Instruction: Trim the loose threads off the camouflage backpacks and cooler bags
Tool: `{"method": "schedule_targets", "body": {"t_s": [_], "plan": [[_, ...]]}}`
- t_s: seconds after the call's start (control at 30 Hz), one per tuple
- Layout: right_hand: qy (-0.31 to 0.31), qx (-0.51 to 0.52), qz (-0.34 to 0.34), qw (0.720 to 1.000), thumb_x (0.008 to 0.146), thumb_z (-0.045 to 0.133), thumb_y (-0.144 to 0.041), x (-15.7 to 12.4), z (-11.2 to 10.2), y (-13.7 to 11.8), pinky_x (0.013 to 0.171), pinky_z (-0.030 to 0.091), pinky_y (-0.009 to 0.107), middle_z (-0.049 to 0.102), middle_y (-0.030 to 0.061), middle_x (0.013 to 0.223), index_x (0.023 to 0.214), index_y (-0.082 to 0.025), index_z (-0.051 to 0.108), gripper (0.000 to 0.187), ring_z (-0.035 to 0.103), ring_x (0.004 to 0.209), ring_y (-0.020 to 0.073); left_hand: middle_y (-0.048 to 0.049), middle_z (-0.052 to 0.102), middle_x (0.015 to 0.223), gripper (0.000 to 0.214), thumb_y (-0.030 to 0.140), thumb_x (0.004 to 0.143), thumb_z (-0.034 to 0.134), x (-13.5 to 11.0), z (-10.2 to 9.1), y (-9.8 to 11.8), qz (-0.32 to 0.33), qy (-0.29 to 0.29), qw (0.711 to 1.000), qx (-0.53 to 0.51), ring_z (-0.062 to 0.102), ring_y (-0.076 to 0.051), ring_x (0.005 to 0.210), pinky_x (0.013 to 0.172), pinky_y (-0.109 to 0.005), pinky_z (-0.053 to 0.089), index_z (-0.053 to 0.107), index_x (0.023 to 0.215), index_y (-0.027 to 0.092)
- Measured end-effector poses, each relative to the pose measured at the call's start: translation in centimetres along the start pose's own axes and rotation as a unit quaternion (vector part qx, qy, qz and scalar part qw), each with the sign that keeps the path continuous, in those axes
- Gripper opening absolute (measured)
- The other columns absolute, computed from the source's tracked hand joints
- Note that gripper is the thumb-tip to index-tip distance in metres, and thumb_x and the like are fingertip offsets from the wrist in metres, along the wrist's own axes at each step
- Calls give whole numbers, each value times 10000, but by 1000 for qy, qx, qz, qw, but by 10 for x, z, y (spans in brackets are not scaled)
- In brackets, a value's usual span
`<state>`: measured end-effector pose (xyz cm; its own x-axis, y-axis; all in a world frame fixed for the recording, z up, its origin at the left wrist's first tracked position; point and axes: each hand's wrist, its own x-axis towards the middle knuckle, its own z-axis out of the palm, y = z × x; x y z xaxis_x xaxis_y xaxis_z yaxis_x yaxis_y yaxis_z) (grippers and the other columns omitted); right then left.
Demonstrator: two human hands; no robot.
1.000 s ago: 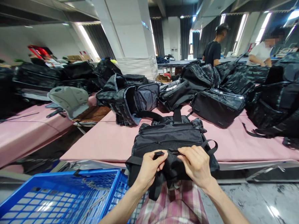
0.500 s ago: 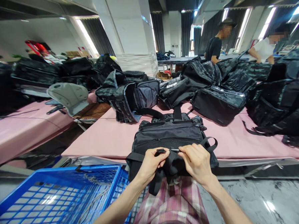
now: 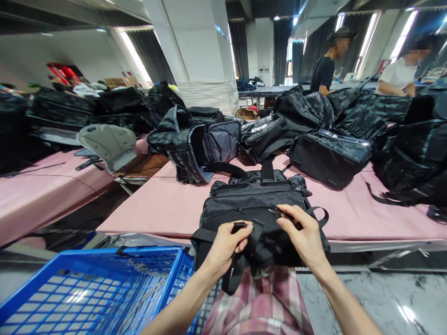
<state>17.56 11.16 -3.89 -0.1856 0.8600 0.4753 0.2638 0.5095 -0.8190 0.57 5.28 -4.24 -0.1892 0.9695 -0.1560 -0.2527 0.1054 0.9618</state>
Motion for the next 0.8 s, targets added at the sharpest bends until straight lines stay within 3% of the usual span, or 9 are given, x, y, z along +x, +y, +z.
{"method": "schedule_targets", "body": {"t_s": [0.07,0.13,0.23,0.3,0.37,0.47,0.57,0.63,0.8], "plan": [[-27,3,30,999,725,635,-343,-2,10,-4,591,463,250,633,17,781,980,-193,636,295,581,669,149,61,397,391,303,374,619,691,-2,2,1,14,19,1000,6,287,-35,375,410,-183,190,662,745,99],[-66,-9,46,997,718,635,-340,-3,19,-5,523,424,226,578,-11,640,832,-177,645,199,533,575,125,50,423,413,270,352,625,685,-5,3,2,49,31,998,32,321,-45,394,424,-187,230,672,732,104],[-118,-76,10,990,771,556,-271,-2,16,1,542,406,228,566,-10,623,670,-185,617,146,530,589,126,35,462,469,223,314,631,673,-7,-2,4,94,43,992,71,352,-50,423,439,-188,257,682,711,107],[-73,-157,-21,985,767,517,-193,1,7,7,592,418,247,605,10,748,798,-200,647,134,560,672,147,45,432,454,228,320,643,663,-6,-9,4,90,61,992,66,324,-43,412,428,-183,235,676,719,106],[-21,-199,-37,979,761,511,-166,3,0,10,622,431,261,607,22,833,1026,-220,617,291,571,715,159,61,384,422,256,342,653,657,-3,-14,3,63,65,995,48,286,-36,396,413,-177,201,665,736,100],[-70,-115,-71,988,780,533,-191,2,5,-2,678,454,263,607,28,895,1189,-235,526,411,582,765,156,64,382,421,276,350,650,658,-1,-11,0,15,14,999,35,277,-29,390,401,-166,175,652,745,91],[-167,-35,-113,979,768,521,-124,2,21,-21,728,442,246,621,26,920,966,-227,626,247,584,826,149,58,398,453,216,309,634,659,-2,-3,-3,5,-23,999,39,308,-24,394,390,-156,198,607,631,100],[-198,-19,-104,975,749,494,-69,4,28,-29,693,424,229,625,10,846,789,-207,629,198,580,774,132,54,403,456,213,300,651,644,-5,-2,-3,6,-30,998,61,325,-26,394,383,-150,221,586,591,104],[-203,13,-12,979,779,497,-163,12,33,-29,605,385,221,574,-16,697,687,-185,572,121,526,648,115,-15,607,710,321,291,663,654,-15,-11,3,55,8,995,78,521,-83,533,451,-167,396,649,946,140]]}}
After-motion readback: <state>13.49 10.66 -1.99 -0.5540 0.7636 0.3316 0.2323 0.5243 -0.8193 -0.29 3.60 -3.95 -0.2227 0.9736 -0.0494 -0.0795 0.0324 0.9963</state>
